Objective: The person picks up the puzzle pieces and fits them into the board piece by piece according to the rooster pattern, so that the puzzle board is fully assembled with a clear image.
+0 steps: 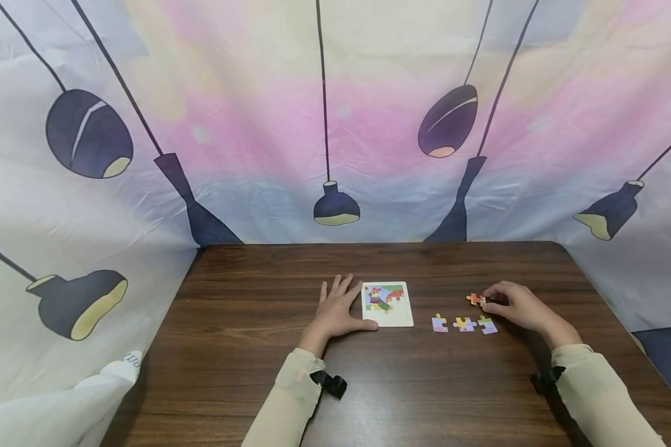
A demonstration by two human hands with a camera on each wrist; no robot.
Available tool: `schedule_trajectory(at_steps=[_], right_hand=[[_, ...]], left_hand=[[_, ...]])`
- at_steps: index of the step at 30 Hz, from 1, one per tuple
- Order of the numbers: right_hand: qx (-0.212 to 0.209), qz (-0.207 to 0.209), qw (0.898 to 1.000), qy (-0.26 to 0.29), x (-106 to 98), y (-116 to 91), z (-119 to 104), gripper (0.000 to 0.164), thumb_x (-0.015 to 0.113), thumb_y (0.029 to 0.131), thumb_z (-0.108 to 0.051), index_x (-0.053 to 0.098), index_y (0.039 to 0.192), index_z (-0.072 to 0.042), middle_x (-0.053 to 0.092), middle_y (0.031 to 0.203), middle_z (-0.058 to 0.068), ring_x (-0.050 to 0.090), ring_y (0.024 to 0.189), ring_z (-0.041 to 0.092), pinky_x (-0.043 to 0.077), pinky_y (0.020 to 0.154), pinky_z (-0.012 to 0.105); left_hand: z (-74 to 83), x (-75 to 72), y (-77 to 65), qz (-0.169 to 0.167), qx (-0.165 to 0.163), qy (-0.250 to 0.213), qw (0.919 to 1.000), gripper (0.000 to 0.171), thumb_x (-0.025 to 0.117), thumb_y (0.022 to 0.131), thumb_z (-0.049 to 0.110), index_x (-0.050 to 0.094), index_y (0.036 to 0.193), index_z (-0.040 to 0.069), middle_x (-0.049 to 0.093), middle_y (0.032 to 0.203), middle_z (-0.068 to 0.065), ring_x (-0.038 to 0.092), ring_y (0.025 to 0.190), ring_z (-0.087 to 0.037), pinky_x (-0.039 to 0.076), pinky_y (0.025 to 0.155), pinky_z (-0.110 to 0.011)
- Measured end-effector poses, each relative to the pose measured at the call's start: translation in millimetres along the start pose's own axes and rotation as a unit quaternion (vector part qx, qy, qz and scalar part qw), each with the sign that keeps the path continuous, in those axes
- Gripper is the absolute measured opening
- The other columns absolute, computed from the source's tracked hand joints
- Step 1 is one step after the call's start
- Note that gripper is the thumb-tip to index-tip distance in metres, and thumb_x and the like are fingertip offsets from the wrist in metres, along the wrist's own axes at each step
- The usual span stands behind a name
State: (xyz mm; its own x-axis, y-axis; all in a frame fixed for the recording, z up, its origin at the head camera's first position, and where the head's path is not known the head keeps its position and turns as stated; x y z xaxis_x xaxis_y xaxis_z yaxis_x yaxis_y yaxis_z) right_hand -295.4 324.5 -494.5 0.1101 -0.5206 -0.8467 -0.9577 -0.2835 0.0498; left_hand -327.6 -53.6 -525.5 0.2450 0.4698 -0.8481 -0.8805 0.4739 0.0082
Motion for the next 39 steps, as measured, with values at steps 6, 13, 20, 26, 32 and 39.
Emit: schedule_trajectory(at_steps=[6,13,20,26,32,39], right_hand=[[0.008,0.002,1.0,0.02,2.4,6.4,-4.0,0.032,0.077,0.099,-0.022,0.072,0.12,0.002,0.069,0.112,0.012,0.065,0.101,0.027,0.055,0.085,0.048],[-0.031,0.002,0.999,0.031,10.3,19.0,-24.6,0.026,0.078,0.099,-0.02,0.074,0.117,-0.002,0.07,0.108,0.007,0.064,0.096,0.021,0.055,0.08,0.042],[-0.048,-0.009,0.998,0.048,22.4,29.2,-41.2,0.026,0.077,0.099,-0.02,0.074,0.118,-0.003,0.069,0.11,0.006,0.064,0.098,0.021,0.056,0.082,0.042],[-0.055,-0.018,0.997,0.06,31.6,38.3,-55.0,0.025,0.077,0.099,-0.019,0.074,0.118,-0.003,0.068,0.11,0.007,0.063,0.099,0.022,0.055,0.083,0.044],[-0.062,-0.032,0.996,0.06,42.4,44.8,-69.5,0.027,0.076,0.1,-0.021,0.073,0.12,-0.003,0.067,0.115,0.009,0.064,0.103,0.026,0.056,0.086,0.047],[-0.085,-0.042,0.994,0.059,54.5,52.8,-87.0,0.028,0.076,0.1,-0.022,0.073,0.121,-0.004,0.067,0.116,0.008,0.064,0.105,0.026,0.056,0.088,0.048]], left_hand=[[-0.6,0.0,0.4,0.0,-0.001,0.004,1.0,0.112,0.084,0.08,0.067,0.035,0.167,0.016,0.019,0.175,-0.012,0.003,0.163,-0.038,-0.004,0.128,-0.063],[0.9,-1.3,0.2,0.0,0.0,0.002,1.0,0.112,0.085,0.08,0.066,0.035,0.167,0.016,0.019,0.175,-0.013,0.003,0.162,-0.039,-0.005,0.127,-0.063],[1.2,-0.8,-0.8,0.001,0.003,0.001,1.0,0.112,0.084,0.08,0.067,0.035,0.167,0.016,0.02,0.175,-0.013,0.004,0.162,-0.039,-0.004,0.127,-0.063],[0.2,0.3,-1.4,0.001,0.002,0.0,1.0,0.113,0.084,0.08,0.067,0.035,0.167,0.016,0.019,0.175,-0.013,0.003,0.162,-0.039,-0.004,0.127,-0.063],[-0.8,1.4,-1.1,0.002,0.002,0.001,1.0,0.113,0.085,0.079,0.067,0.035,0.167,0.015,0.019,0.175,-0.013,0.003,0.162,-0.04,-0.004,0.127,-0.063],[-1.0,2.0,-0.4,0.002,0.003,0.002,1.0,0.113,0.085,0.079,0.066,0.035,0.167,0.015,0.019,0.175,-0.014,0.004,0.162,-0.039,-0.004,0.127,-0.063]])
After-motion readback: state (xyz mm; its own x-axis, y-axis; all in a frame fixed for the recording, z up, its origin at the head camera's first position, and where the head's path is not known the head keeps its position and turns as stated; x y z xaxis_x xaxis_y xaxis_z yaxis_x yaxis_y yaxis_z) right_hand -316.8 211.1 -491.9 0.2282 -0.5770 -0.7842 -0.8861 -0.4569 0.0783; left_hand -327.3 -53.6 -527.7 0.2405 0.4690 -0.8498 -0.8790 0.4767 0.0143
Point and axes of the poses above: each hand's wrist, its own y-axis towards the middle knuckle, its own x-axis out of the palm, z = x × y, the point moved 8 cm from there along y, towards the middle knuckle
